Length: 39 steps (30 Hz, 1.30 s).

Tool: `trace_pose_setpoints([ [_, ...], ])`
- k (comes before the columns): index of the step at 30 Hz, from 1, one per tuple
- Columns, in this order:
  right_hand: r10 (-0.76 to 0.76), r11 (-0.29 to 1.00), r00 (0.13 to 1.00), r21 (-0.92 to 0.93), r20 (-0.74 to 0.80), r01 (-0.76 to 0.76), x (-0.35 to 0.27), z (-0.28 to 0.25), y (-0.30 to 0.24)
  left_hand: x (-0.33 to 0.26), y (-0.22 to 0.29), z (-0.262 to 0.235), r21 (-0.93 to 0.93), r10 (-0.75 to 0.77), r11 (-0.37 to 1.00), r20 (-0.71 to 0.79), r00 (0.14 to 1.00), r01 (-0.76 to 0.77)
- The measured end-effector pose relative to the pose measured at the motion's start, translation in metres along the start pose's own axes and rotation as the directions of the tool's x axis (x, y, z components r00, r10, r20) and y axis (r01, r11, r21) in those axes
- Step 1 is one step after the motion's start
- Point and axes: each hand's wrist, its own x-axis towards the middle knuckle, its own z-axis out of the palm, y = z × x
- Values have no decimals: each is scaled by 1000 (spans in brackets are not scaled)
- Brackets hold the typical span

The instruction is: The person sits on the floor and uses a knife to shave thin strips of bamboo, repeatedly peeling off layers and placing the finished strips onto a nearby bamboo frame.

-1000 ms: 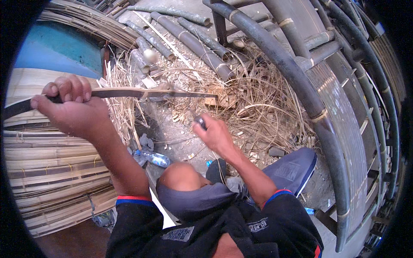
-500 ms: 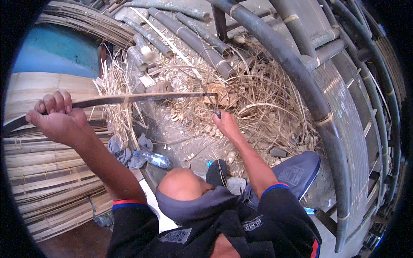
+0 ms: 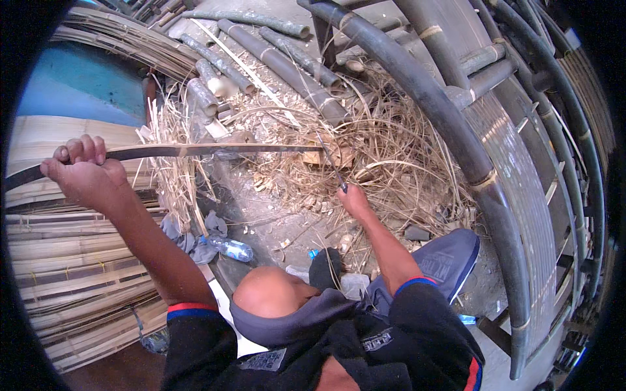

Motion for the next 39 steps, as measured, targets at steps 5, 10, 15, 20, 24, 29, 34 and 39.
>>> trace_pose_setpoints([
  [5, 53, 996, 960, 56, 275, -71, -24, -30, -64, 20, 21, -36, -20, -32, 999, -38, 999, 32],
  [10, -71, 984, 972, 177, 226, 31, -83, -43, -99, 44, 28, -51, -243, -87, 964, 95, 992, 108],
  [15, -214, 963, 956, 209, 203, 171, -141, -88, -191, 24, 38, -43, -122, 75, 987, -199, 977, -100],
  [20, -478, 820, 874, 403, 91, 407, -181, -132, -272, -11, 56, -36, -223, 75, 971, -58, 996, -86],
  [24, -664, 642, 747, 539, 36, 545, -209, -173, -332, -39, 75, -23, -216, 80, 973, 5, 997, -77],
  [29, -720, 585, 694, 517, -23, 624, -193, -146, -334, -65, 84, 5, -67, 133, 988, -103, 986, -140],
  [34, -790, 488, 585, 390, -182, 781, -198, -137, -333, -66, 85, -4, -66, 190, 979, -51, 981, -193],
  [39, -540, 817, 829, 328, 148, 474, -158, -122, -305, -55, 78, -9, -154, 174, 972, -48, 983, -180],
])
